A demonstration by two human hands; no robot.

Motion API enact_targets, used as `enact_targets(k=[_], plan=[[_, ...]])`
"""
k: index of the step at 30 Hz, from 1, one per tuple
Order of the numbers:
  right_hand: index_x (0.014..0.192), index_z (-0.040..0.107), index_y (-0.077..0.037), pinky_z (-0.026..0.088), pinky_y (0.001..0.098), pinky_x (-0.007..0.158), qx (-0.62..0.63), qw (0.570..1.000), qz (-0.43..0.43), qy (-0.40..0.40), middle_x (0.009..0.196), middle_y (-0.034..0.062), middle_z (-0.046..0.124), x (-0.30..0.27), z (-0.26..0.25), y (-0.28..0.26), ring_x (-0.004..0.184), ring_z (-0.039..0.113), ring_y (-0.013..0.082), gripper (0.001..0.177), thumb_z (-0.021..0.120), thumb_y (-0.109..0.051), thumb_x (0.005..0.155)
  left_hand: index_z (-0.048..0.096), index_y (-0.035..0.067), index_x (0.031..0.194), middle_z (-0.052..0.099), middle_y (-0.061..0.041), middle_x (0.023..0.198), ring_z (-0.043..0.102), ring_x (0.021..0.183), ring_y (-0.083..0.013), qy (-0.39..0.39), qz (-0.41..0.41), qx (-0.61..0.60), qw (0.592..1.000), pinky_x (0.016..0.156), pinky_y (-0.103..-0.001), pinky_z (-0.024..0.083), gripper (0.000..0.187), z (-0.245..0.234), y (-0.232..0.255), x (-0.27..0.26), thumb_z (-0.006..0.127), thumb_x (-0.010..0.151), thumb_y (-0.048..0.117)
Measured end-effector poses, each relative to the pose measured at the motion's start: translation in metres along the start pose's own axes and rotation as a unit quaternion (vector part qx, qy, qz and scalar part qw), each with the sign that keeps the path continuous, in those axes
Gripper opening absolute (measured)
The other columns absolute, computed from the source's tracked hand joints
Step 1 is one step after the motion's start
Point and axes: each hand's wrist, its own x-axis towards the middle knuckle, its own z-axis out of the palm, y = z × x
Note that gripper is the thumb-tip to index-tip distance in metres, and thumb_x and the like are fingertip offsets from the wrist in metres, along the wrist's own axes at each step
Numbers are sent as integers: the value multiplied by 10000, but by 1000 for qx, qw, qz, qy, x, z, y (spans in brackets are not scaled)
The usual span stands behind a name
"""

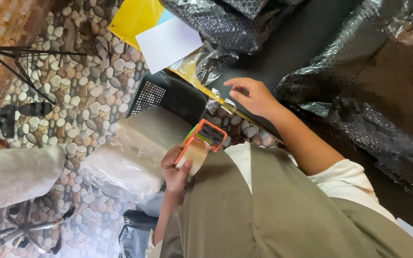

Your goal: The person places a green tote bag onto a sheet of black bubble wrap on a table, folds the bubble wrap around the bag, and secures it with clear packing tape. The person uses a tape dispenser to apply tape to the seams of the wrapped package.

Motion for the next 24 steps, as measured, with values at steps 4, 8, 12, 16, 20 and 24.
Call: enact_targets(k=[4,8,12,16,20,24], plan=[[1249,685,-89,578,430,795,-15,980,-188,-71,1105,193,686,-38,-35,-124,994,677,411,252,608,-146,1016,538,34,606,512,-100,641,647,742,-344,-60,10,-21,998,806,-471,534,493,18,2,12,846,852,330],[1149,712,-108,572,398,804,-134,935,-313,-98,1103,116,690,-59,-40,-136,988,685,340,210,563,-70,1007,520,21,599,516,-114,622,645,715,-381,-105,12,-24,994,811,-521,542,509,29,1,16,863,842,310],[1092,741,-136,556,344,808,-190,926,-317,-70,1120,46,720,-73,-44,-121,986,708,262,162,607,-164,1005,494,41,613,515,-105,662,706,834,-402,-132,3,-25,991,795,-485,536,496,38,5,21,854,857,281],[1081,749,-117,561,346,836,-186,929,-314,-54,1131,55,736,-86,-50,-114,1006,719,265,144,650,-177,994,492,37,608,503,-97,652,705,811,-412,-140,7,-29,990,787,-496,542,501,46,4,21,865,851,269],[1041,757,-124,570,336,845,-170,940,-291,-48,1137,34,753,-94,-54,-105,1015,733,245,127,673,-207,994,508,38,619,528,-104,673,728,865,-421,-154,15,-31,988,798,-484,547,464,53,8,24,859,852,230],[985,754,-128,576,346,842,-138,952,-269,-52,1066,10,757,-97,-57,-94,978,735,243,85,690,-183,978,512,18,613,533,-121,665,728,843,-441,-166,17,-26,986,778,-469,546,453,59,9,24,869,831,192]])
